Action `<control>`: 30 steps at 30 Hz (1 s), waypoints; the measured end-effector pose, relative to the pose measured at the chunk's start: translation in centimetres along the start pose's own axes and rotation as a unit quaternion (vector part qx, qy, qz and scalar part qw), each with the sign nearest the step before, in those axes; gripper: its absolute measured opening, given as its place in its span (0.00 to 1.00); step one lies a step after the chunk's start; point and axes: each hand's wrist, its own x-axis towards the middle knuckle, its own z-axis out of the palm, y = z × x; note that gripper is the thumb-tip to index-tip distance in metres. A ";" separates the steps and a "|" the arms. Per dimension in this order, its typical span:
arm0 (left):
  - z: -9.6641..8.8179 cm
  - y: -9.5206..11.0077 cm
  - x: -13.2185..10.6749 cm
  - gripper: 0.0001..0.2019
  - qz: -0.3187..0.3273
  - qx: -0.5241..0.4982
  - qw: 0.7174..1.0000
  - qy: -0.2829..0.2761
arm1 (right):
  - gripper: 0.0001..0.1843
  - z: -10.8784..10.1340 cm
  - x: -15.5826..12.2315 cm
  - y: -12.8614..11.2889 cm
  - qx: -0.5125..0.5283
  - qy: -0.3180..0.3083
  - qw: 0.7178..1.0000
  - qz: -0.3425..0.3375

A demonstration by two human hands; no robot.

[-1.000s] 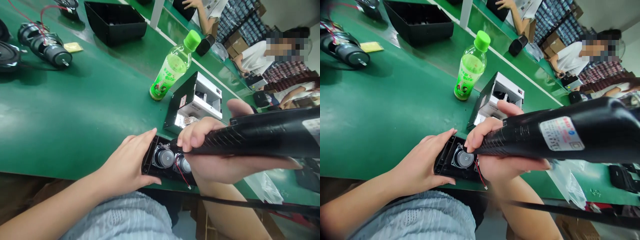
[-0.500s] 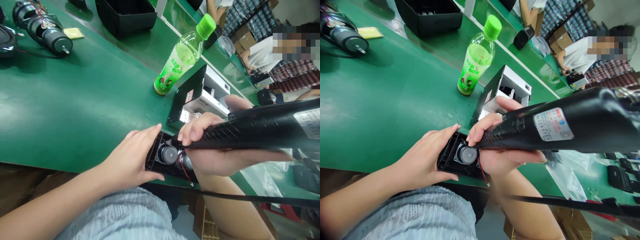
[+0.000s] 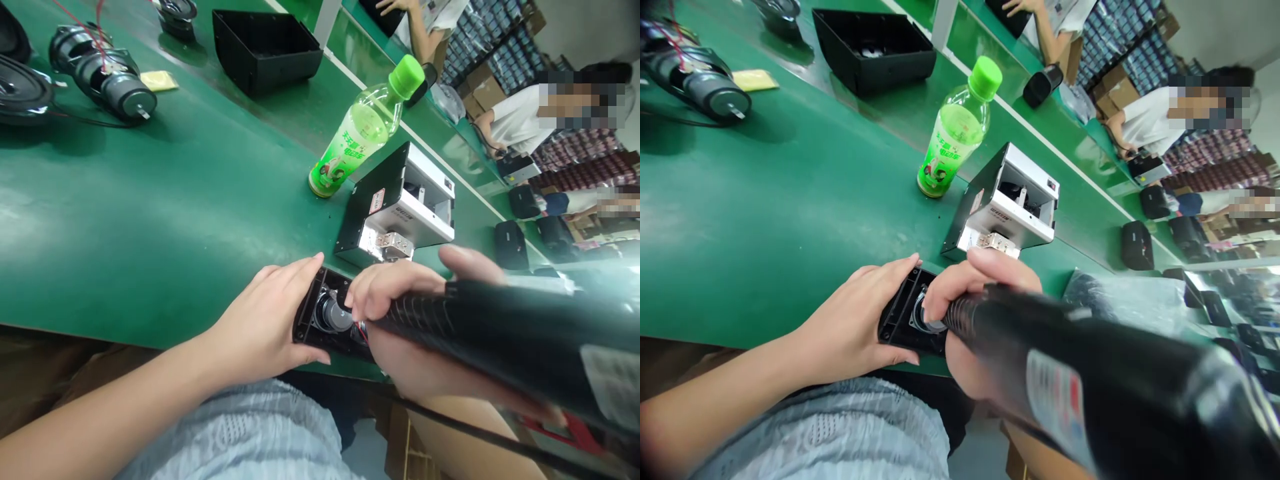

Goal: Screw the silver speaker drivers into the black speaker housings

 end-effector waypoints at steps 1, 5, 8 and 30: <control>0.0 0.0 0.0 0.72 0.001 -0.003 1.000 0.000 | 0.28 -0.2 -0.2 -0.3 -0.012 -0.028 0.999 -0.011; 0.0 0.2 0.1 0.72 -0.007 -0.011 1.000 0.002 | 0.31 0.3 -0.6 -1.3 0.015 -0.034 0.999 -0.029; 0.1 0.3 0.0 0.71 -0.016 -0.020 1.000 0.002 | 0.25 1.1 -0.5 -1.2 0.035 -0.003 0.999 -0.019; -0.2 -0.2 -0.3 0.67 -0.013 0.002 1.000 -0.012 | 0.33 3.5 1.9 3.6 0.138 0.177 0.972 -0.068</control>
